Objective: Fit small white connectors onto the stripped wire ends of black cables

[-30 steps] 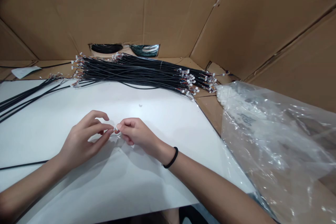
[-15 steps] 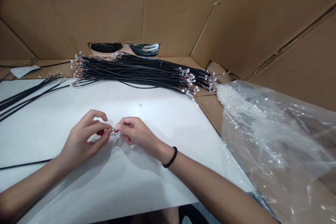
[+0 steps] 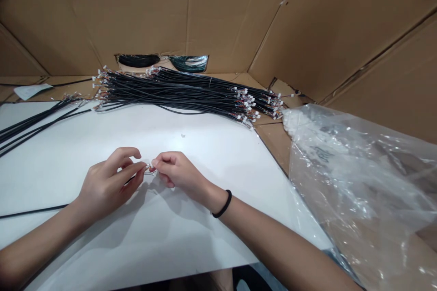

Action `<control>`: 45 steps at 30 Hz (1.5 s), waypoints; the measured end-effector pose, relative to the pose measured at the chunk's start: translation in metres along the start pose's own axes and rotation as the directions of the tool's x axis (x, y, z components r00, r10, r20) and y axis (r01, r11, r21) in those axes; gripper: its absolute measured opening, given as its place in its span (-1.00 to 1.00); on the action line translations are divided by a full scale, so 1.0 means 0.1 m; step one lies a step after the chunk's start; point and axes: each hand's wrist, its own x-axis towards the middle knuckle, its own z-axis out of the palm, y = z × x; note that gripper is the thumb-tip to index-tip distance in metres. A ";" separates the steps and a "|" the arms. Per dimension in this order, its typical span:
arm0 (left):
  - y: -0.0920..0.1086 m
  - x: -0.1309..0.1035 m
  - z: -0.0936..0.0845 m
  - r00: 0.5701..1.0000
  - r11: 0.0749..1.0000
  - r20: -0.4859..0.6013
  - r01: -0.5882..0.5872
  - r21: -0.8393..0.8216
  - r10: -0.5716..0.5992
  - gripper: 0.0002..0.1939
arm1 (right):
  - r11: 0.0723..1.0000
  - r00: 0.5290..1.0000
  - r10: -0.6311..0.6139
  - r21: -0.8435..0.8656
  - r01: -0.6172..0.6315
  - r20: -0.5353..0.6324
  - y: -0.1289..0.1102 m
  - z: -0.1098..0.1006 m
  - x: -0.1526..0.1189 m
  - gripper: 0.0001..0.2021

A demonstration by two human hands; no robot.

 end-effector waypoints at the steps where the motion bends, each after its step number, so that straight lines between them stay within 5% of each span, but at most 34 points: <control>1: 0.00 0.00 0.00 1.000 1.000 0.000 -0.001 0.002 0.001 -0.86 | 1.000 1.000 -0.002 -0.009 0.002 0.000 0.00 0.00 0.00 -0.68; 11: 0.00 -0.05 0.07 0.999 0.998 0.006 0.044 -0.049 -0.044 -0.85 | 0.959 0.991 -0.108 -0.271 0.084 -0.074 -0.01 0.06 -0.02 -0.69; 27: 0.05 -0.07 0.13 0.986 0.964 0.005 0.164 -0.207 -0.166 -0.86 | 0.893 0.937 -0.321 -0.375 0.250 -0.138 0.10 0.11 0.01 -0.71; 31: 0.03 -0.06 0.12 0.975 0.935 0.049 0.221 -0.279 -0.216 -0.88 | 0.916 0.958 -0.261 -0.344 0.206 -0.121 0.07 0.09 0.01 -0.71; 37: 0.01 -0.01 0.04 0.922 0.803 0.178 0.387 -0.453 -0.344 -0.85 | 0.966 0.986 -0.149 -0.225 0.129 -0.076 0.04 0.01 0.01 -0.66; 45: 0.02 0.02 0.03 0.798 0.505 0.390 0.596 -0.624 -0.460 -0.88 | 0.990 0.992 -0.092 -0.115 0.081 -0.091 0.05 0.01 0.00 -0.67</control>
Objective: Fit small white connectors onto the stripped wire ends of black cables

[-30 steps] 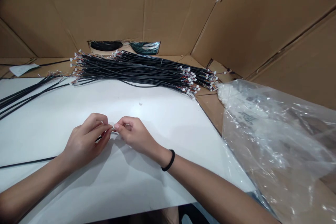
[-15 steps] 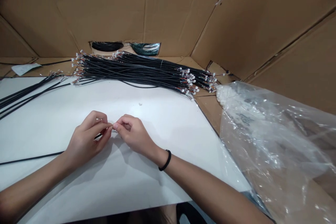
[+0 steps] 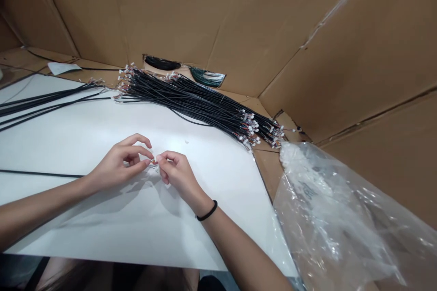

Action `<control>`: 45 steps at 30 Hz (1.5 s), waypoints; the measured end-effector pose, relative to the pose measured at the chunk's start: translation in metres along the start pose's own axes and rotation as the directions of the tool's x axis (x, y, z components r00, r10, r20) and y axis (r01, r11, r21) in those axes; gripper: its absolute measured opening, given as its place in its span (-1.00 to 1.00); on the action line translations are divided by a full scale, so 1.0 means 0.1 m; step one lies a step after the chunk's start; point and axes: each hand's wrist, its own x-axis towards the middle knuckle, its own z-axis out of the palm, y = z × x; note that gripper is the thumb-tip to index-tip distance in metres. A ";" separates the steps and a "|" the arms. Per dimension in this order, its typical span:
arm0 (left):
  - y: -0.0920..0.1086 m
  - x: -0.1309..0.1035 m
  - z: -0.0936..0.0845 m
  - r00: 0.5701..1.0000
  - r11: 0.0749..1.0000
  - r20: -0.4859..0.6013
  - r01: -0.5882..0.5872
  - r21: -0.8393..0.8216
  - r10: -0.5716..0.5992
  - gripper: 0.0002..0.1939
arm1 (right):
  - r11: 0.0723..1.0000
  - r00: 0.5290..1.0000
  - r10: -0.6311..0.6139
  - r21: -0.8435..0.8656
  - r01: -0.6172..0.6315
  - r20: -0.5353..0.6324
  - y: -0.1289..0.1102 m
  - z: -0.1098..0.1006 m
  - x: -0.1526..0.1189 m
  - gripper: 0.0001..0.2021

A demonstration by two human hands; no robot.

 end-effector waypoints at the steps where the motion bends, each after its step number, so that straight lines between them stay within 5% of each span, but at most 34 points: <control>1: 0.00 0.00 0.00 1.000 1.000 -0.005 -0.009 -0.025 0.009 -0.89 | 1.000 1.000 0.012 0.016 -0.012 0.002 0.00 0.00 0.00 -0.68; 10: 0.04 -0.06 -0.01 0.974 0.974 -0.007 -0.226 0.002 0.226 -0.75 | 0.992 0.997 0.079 0.099 -0.080 0.009 -0.02 0.02 -0.03 -0.69; 18: -0.02 -0.06 0.02 0.950 0.950 -0.017 -0.311 0.037 0.311 -0.87 | 0.984 0.995 0.093 0.149 -0.097 0.036 -0.02 0.01 -0.03 -0.69; 37: 0.02 -0.04 -0.03 0.966 0.971 0.122 -0.235 0.044 0.228 -0.94 | 0.975 0.993 0.107 0.189 -0.113 0.044 0.00 -0.02 -0.02 -0.71; 45: 0.02 -0.05 -0.02 0.968 0.967 0.067 -0.247 0.067 0.243 -0.95 | 0.973 0.992 0.120 0.192 -0.127 0.049 -0.01 -0.02 -0.02 -0.72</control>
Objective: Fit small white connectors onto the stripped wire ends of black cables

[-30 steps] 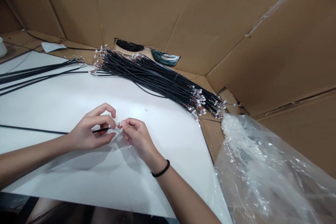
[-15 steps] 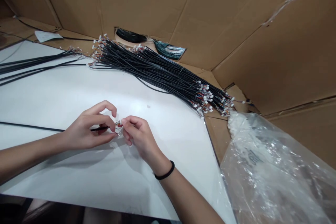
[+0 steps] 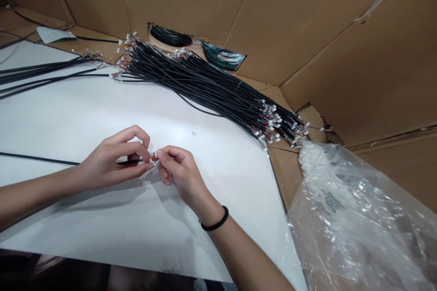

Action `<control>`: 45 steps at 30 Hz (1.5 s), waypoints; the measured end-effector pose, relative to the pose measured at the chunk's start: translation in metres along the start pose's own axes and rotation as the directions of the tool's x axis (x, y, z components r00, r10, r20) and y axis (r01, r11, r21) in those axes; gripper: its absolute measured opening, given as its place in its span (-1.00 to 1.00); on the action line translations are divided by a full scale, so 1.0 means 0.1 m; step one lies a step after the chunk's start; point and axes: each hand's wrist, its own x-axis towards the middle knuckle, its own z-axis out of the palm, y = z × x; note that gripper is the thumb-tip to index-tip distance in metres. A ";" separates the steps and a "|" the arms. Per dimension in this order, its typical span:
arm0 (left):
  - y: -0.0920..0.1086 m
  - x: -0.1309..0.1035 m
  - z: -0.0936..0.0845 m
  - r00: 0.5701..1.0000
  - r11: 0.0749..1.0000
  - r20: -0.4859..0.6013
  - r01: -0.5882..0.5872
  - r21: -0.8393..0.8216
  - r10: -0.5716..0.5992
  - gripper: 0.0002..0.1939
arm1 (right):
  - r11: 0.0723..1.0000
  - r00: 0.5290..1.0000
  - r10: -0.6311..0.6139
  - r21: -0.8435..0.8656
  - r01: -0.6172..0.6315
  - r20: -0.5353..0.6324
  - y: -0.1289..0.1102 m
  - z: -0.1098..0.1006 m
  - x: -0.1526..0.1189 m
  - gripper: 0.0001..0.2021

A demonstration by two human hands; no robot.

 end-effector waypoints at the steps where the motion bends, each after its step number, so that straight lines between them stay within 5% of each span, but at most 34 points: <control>1: 0.00 0.00 0.00 1.000 1.000 -0.004 -0.007 -0.001 0.007 -0.95 | 1.000 1.000 0.000 0.001 0.000 0.002 0.00 0.00 0.00 -0.73; 15: 0.01 0.00 0.01 0.999 1.000 -0.047 0.010 -0.001 -0.010 -0.93 | 1.000 1.000 0.004 0.004 -0.004 0.011 -0.01 0.00 -0.01 -0.75; 19: 0.04 0.04 0.00 0.989 0.984 -0.049 0.135 -0.115 -0.142 -0.88 | 1.000 1.000 0.016 0.018 -0.016 -0.002 -0.01 0.00 -0.01 -0.74; 25: 0.02 0.07 -0.05 0.959 0.887 0.084 0.282 -0.366 -0.270 -0.86 | 0.998 0.999 0.033 0.055 -0.032 -0.007 -0.03 0.01 -0.02 -0.76; 36: 0.02 0.07 -0.08 0.973 0.923 0.161 0.211 -0.323 -0.166 -0.84 | 0.997 0.999 0.039 0.069 -0.039 -0.001 -0.05 0.01 -0.02 -0.76; 45: 0.02 0.05 -0.03 0.998 0.991 -0.024 0.051 -0.123 -0.054 -0.88 | 0.997 0.998 -0.061 0.047 0.060 0.029 -0.02 0.01 -0.04 -0.78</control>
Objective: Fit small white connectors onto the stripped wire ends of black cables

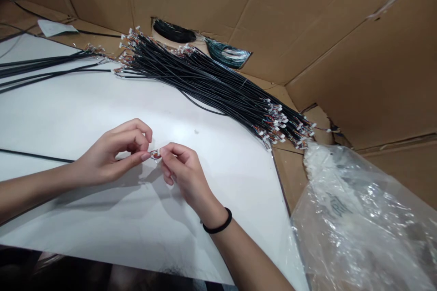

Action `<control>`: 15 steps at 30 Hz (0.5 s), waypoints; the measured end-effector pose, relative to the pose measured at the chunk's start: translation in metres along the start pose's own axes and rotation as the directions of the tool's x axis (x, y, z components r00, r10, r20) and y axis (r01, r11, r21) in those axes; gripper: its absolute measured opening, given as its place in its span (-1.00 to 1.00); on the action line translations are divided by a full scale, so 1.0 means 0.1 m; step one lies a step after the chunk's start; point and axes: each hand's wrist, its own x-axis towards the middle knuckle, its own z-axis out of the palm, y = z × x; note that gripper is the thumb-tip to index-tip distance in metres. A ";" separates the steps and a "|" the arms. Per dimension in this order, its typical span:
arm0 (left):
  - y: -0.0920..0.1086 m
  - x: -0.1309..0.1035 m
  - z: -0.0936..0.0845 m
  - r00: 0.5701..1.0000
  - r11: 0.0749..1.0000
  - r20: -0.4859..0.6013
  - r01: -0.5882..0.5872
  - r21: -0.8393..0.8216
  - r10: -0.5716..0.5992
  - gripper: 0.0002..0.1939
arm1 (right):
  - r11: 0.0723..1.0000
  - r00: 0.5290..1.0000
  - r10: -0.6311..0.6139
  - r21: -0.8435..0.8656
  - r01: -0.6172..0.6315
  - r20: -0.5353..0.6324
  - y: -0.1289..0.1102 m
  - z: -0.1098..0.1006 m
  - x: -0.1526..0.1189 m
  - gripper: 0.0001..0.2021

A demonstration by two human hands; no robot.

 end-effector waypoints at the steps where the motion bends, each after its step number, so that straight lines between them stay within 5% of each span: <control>1: 0.00 0.00 0.00 1.000 0.999 -0.014 -0.027 0.032 0.027 -0.89 | 1.000 1.000 -0.009 -0.008 0.009 0.008 0.00 0.00 0.00 -0.78; 15: -0.03 -0.01 0.00 0.966 0.921 -0.008 -0.243 0.303 0.257 -0.84 | 0.999 0.998 -0.022 -0.024 0.023 0.052 -0.01 0.00 -0.01 -0.78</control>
